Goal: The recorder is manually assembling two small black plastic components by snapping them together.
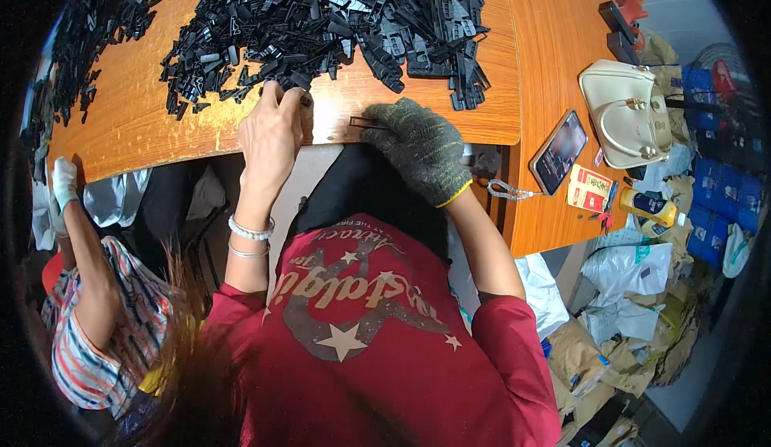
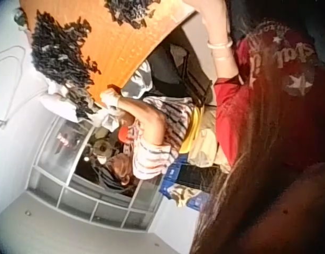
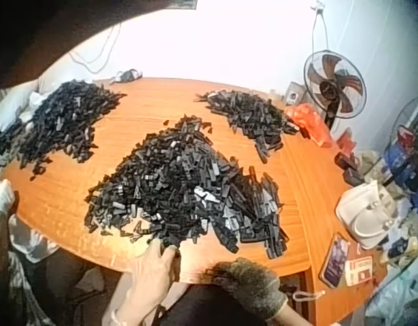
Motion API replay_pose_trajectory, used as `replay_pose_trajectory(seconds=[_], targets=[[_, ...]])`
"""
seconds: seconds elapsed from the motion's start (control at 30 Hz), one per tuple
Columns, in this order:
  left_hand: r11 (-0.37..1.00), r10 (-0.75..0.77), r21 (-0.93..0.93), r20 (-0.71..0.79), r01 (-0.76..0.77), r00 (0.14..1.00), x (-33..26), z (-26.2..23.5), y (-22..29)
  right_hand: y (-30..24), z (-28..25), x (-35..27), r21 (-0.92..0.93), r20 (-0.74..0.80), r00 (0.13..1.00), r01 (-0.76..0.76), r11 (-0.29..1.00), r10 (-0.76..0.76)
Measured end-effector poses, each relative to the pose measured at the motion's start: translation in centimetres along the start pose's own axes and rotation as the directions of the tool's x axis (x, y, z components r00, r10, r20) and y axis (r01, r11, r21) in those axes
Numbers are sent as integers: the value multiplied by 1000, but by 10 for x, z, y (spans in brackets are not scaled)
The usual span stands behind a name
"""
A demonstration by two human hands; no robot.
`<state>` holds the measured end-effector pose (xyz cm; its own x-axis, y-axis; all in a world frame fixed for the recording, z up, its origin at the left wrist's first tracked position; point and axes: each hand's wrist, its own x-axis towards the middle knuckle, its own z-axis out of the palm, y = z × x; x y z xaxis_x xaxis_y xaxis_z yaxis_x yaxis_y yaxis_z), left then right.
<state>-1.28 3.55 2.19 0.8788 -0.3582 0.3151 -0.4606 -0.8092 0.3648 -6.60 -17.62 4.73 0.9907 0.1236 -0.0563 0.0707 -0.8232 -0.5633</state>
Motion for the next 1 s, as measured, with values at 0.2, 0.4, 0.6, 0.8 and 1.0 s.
replay_pose_trajectory(seconds=[0.2, 0.4, 0.6, 0.8, 1.0], targets=[[928, 109, -355, -29, -112, 994, 4, 22, 18, 7, 7, -2, 75, -113, 994, 14, 997, -6], [840, 54, -541, -3, -48, 999, 0, 36, 20, 6, -6, 5, -34, -70, 997, 34, 999, -36], [821, 29, -571, 18, -14, 999, -1, 33, 22, 4, -14, 18, -201, -10, 973, 225, 953, -232], [759, 7, -651, 16, 5, 1000, 0, 38, 20, 6, 1, 23, -443, 114, 824, 542, 714, -555], [746, -9, -666, 38, 32, 999, -4, 40, 16, -27, -11, 48, -341, 481, 808, 531, 776, -341]])
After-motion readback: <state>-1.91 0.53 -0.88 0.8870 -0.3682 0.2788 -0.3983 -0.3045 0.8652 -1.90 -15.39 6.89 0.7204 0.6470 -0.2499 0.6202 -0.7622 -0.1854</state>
